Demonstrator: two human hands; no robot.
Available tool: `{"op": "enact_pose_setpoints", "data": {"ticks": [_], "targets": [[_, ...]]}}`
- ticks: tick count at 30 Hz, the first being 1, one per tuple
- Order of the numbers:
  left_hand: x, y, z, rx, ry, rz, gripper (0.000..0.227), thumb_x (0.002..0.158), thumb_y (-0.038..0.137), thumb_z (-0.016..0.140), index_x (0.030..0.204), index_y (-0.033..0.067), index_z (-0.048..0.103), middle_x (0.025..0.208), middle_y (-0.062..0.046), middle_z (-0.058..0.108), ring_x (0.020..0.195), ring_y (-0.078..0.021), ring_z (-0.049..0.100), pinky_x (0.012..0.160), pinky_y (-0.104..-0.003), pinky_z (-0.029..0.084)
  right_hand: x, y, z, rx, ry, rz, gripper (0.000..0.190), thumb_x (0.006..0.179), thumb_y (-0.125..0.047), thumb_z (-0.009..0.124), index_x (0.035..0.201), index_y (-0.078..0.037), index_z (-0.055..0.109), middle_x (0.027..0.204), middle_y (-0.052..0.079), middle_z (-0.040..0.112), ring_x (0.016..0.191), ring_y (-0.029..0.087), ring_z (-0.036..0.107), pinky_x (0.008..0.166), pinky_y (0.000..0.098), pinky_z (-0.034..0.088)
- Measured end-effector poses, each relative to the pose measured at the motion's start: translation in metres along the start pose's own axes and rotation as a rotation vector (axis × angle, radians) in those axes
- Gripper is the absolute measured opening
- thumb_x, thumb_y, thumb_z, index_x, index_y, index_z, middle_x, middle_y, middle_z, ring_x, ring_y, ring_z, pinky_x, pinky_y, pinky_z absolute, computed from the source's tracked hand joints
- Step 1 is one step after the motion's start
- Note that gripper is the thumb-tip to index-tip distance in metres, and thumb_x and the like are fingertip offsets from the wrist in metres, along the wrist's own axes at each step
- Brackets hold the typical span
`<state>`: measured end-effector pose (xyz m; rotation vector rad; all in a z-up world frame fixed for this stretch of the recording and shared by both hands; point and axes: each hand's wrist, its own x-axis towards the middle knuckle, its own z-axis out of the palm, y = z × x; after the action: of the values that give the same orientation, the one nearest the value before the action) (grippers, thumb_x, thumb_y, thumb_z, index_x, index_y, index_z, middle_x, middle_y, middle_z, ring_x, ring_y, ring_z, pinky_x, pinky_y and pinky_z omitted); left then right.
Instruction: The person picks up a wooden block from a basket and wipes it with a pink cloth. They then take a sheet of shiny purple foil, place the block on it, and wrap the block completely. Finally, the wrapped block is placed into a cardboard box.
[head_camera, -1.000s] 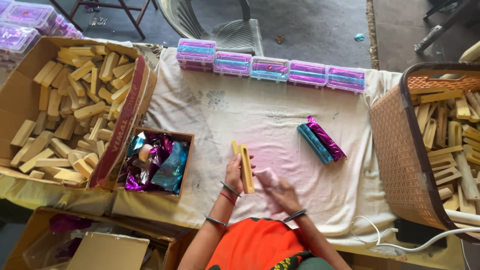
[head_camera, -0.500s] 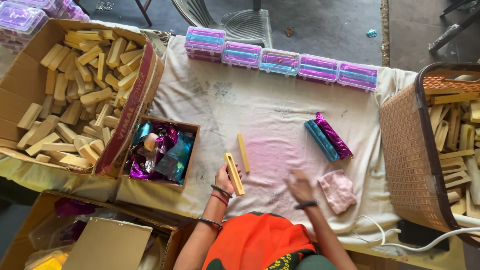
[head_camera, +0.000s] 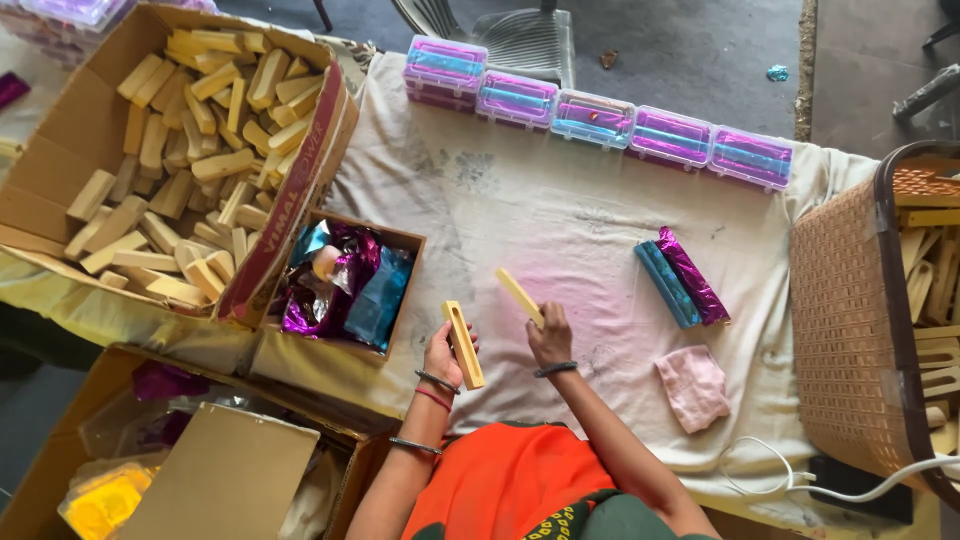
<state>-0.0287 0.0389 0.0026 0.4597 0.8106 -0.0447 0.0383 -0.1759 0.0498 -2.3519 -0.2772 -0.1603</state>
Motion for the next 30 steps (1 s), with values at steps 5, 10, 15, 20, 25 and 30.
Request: {"op": "enact_pose_setpoints", "data": {"ticks": [5, 10, 15, 20, 25, 30], "targets": [[0.002, -0.010, 0.009, 0.037, 0.003, -0.032, 0.034, 0.102, 0.034, 0.052, 0.116, 0.0051, 0.064, 0.103, -0.010, 0.071, 0.081, -0.0247, 0.067, 0.072, -0.043, 0.057, -0.017, 0.020, -0.042, 0.006, -0.026, -0.011, 0.023, 0.093, -0.026, 0.069, 0.105, -0.008, 0.060, 0.094, 0.012, 0.067, 0.089, 0.033, 0.069, 0.082, 0.0443, 0.057], [-0.005, -0.014, 0.026, 0.078, -0.017, -0.064, 0.034, 0.102, 0.034, 0.054, 0.114, 0.0047, 0.064, 0.101, -0.010, 0.072, 0.080, -0.0249, 0.068, 0.071, -0.043, 0.057, -0.033, 0.062, -0.049, 0.122, -0.316, 0.581, 0.038, 0.094, -0.042, 0.071, 0.110, -0.007, 0.067, 0.091, 0.009, 0.074, 0.089, 0.028, 0.077, 0.081, 0.0383, 0.059], [-0.001, -0.019, 0.024, 0.071, -0.061, -0.071, 0.035, 0.103, 0.034, 0.054, 0.114, 0.0022, 0.065, 0.099, -0.011, 0.071, 0.079, -0.0240, 0.068, 0.071, -0.042, 0.058, -0.036, 0.022, -0.073, -0.382, -0.141, 0.297, 0.042, 0.089, -0.039, 0.072, 0.124, -0.016, 0.065, 0.123, 0.009, 0.064, 0.111, 0.030, 0.064, 0.087, 0.0479, 0.052], [-0.008, -0.020, 0.036, 0.076, -0.094, -0.090, 0.035, 0.103, 0.033, 0.051, 0.115, 0.0024, 0.064, 0.102, -0.012, 0.071, 0.080, -0.0239, 0.068, 0.072, -0.042, 0.058, -0.027, 0.019, -0.057, -0.432, -0.130, -0.009, 0.052, 0.082, -0.033, 0.073, 0.130, -0.017, 0.063, 0.128, 0.004, 0.064, 0.118, 0.025, 0.059, 0.088, 0.0474, 0.049], [-0.011, -0.020, 0.051, 0.077, -0.153, -0.074, 0.037, 0.104, 0.031, 0.045, 0.119, 0.0013, 0.062, 0.106, -0.012, 0.072, 0.084, -0.0238, 0.068, 0.074, -0.041, 0.059, -0.017, 0.047, -0.033, -0.304, -0.200, -0.045, 0.043, 0.089, -0.021, 0.071, 0.131, -0.015, 0.067, 0.120, 0.004, 0.069, 0.109, 0.027, 0.065, 0.085, 0.0458, 0.054], [-0.027, -0.023, 0.078, 0.146, -0.268, 0.013, 0.028, 0.106, 0.025, 0.050, 0.127, 0.0081, 0.058, 0.111, -0.007, 0.071, 0.093, -0.0204, 0.066, 0.079, -0.040, 0.057, -0.017, -0.001, -0.052, 0.588, -0.275, 0.412, 0.052, 0.087, -0.017, 0.078, 0.135, -0.002, 0.063, 0.102, 0.011, 0.077, 0.093, 0.017, 0.074, 0.079, 0.0320, 0.061]]}}
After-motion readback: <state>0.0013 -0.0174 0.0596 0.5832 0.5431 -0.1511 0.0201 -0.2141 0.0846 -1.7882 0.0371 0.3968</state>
